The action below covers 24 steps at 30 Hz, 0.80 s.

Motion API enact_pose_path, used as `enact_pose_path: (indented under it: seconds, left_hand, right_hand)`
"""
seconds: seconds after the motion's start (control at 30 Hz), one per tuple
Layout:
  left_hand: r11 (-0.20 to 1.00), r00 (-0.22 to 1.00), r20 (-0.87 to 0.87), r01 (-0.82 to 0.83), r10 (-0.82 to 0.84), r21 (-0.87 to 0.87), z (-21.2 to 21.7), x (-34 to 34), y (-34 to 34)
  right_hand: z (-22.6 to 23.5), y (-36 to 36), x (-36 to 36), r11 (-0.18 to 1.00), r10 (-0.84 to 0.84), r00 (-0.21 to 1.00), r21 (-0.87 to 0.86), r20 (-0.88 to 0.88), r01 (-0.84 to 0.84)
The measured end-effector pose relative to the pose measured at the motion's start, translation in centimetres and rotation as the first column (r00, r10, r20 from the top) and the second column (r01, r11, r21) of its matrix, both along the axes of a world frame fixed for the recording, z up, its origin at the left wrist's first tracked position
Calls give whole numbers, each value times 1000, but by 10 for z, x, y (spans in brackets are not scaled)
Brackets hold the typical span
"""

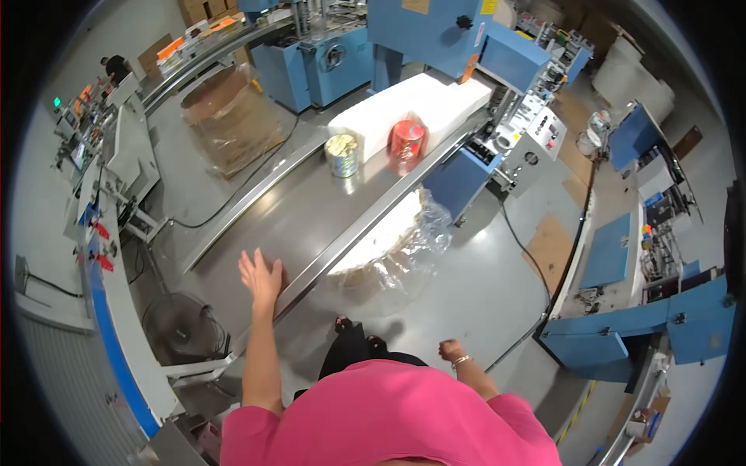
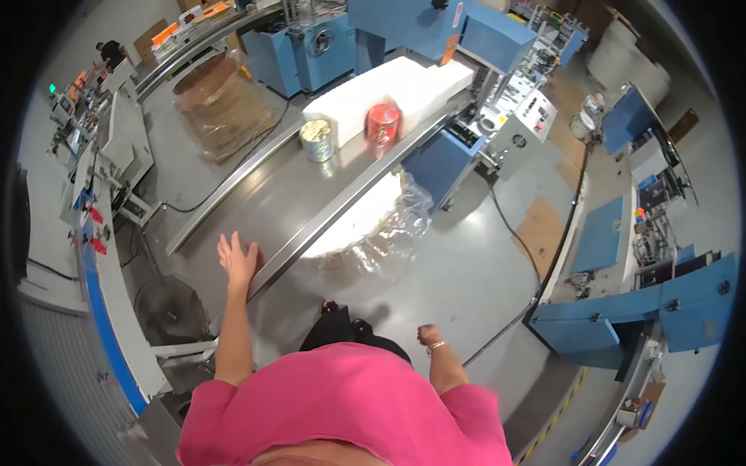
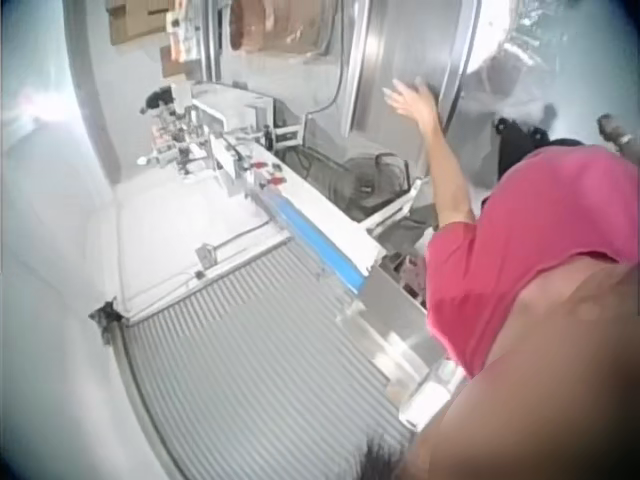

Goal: Placing and organizing paper products on a production line.

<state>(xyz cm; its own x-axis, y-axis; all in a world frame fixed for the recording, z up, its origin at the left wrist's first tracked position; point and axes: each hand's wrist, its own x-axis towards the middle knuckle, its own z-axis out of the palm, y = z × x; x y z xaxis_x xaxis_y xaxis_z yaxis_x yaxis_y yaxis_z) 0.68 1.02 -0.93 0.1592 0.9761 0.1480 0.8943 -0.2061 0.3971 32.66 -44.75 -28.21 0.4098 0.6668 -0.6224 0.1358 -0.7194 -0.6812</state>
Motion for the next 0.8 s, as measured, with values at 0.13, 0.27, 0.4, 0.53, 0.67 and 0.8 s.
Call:
enact_pose_path:
  seconds: [0.13,0.27,0.4,0.53,0.67,0.8]
  left_hand:
    - [998,1000,-17,-20,19,-54,-20,-20,6]
    - [990,990,-28,140,-140,3,-22,-2,11]
    - [990,989,-29,142,-142,-5,-17,-2,2]
    - [994,994,-3,106,-106,-15,-12,-5,-4]
    - [993,991,67,116,-117,7,-11,7,1]
    - [998,998,-11,60,-60,-11,1,3,1]
  right_hand:
    - [38,35,-32,734,-678,641,-371,-360,568]
    - [-31,56,2,662,-551,451,-40,-702,748]
    - [30,154,41,693,-518,804,408,-292,594]
    - [108,280,111,541,-732,680,580,-31,609]
    - [268,375,128,515,-712,630,840,308,171]
    - [320,436,122,510,-385,786,821,484,-256]
